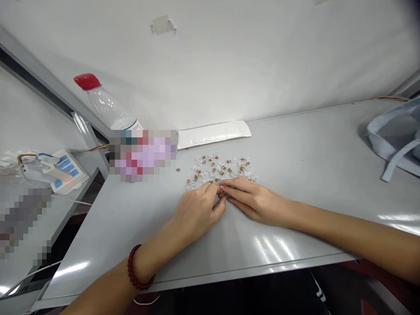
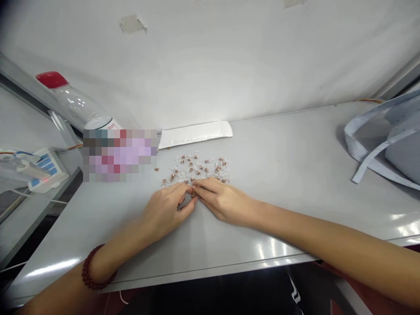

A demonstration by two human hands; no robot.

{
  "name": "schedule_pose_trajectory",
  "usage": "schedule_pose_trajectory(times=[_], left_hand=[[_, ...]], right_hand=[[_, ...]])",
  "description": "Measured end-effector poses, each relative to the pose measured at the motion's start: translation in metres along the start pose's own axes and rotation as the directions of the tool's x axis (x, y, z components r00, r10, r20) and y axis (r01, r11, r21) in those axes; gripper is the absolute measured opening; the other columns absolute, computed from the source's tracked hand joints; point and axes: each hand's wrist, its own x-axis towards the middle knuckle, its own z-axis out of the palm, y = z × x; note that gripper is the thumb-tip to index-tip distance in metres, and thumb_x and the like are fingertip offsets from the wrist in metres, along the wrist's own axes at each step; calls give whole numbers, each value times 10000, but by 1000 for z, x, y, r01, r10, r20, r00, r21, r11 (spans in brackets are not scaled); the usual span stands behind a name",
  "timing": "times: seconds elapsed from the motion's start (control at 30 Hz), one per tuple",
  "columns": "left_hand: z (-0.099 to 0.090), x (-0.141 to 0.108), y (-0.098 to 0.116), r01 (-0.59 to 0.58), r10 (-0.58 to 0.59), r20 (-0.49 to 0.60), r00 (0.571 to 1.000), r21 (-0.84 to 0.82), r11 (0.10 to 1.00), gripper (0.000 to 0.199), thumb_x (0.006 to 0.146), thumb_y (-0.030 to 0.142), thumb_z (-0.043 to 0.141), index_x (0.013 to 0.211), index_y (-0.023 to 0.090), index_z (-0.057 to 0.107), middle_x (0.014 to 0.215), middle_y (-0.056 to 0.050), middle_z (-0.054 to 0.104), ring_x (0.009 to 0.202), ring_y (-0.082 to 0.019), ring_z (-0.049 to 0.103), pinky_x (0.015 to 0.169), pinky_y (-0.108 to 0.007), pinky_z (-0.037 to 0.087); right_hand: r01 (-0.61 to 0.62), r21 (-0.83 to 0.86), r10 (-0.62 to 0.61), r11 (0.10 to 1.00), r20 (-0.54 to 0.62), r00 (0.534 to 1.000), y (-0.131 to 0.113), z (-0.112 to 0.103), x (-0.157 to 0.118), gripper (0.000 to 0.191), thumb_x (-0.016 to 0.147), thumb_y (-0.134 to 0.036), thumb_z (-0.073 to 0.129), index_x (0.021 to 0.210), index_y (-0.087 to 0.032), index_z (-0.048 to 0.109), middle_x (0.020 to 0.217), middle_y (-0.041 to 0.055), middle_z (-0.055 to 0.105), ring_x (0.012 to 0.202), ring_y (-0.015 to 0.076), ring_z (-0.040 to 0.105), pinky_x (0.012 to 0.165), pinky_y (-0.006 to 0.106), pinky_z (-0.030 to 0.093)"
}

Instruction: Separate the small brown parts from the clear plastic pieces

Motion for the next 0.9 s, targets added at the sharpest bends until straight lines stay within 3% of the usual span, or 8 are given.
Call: schedule_pose_trajectory(times=[0.27, 0.57, 0.73, 0.9], left_hand=[[1, -1, -1, -86, 83, 64, 994, 56, 995, 237, 945, 251, 382, 898, 138, 584, 846, -81, 664, 683, -204, 619, 584, -314, 428], [6, -2, -5, -170, 170, -19, 985, -19, 985, 186, 890, 221, 424, 758, 170, 545, 649, 0, 572, 542, -125, 511, 536, -258, 387], [3, 0, -3, -122, 114, -68, 991, -126, 984, 114, 773, 177, 473, 660, 189, 480, 558, 43, 461, 491, -105, 416, 511, -248, 351], [-2, 0, 2, -59, 53, -37, 998, -163, 985, 95, 789, 226, 484, 704, 185, 494, 597, 30, 489, 514, -118, 442, 528, -265, 371]], right_hand=[[26, -22, -27, 999, -53, 998, 3, 3, 1, 286, 954, -141, 415, 1176, -88, 587, 1139, 179, 624, 1084, 219, 592, 877, 400, 557], [56, -51, -57, 997, -9, 998, 5, 1, 3, 273, 941, -124, 411, 1128, -83, 605, 1072, 163, 644, 1018, 215, 603, 847, 393, 559], [74, -71, -74, 995, -2, 997, 7, 3, 3, 259, 920, -104, 431, 1086, -85, 628, 1082, 153, 638, 1007, 211, 597, 853, 377, 554], [66, -70, -67, 995, -2, 998, 4, 2, 4, 269, 930, -123, 427, 1064, -53, 650, 1037, 168, 627, 963, 200, 586, 832, 344, 550]])
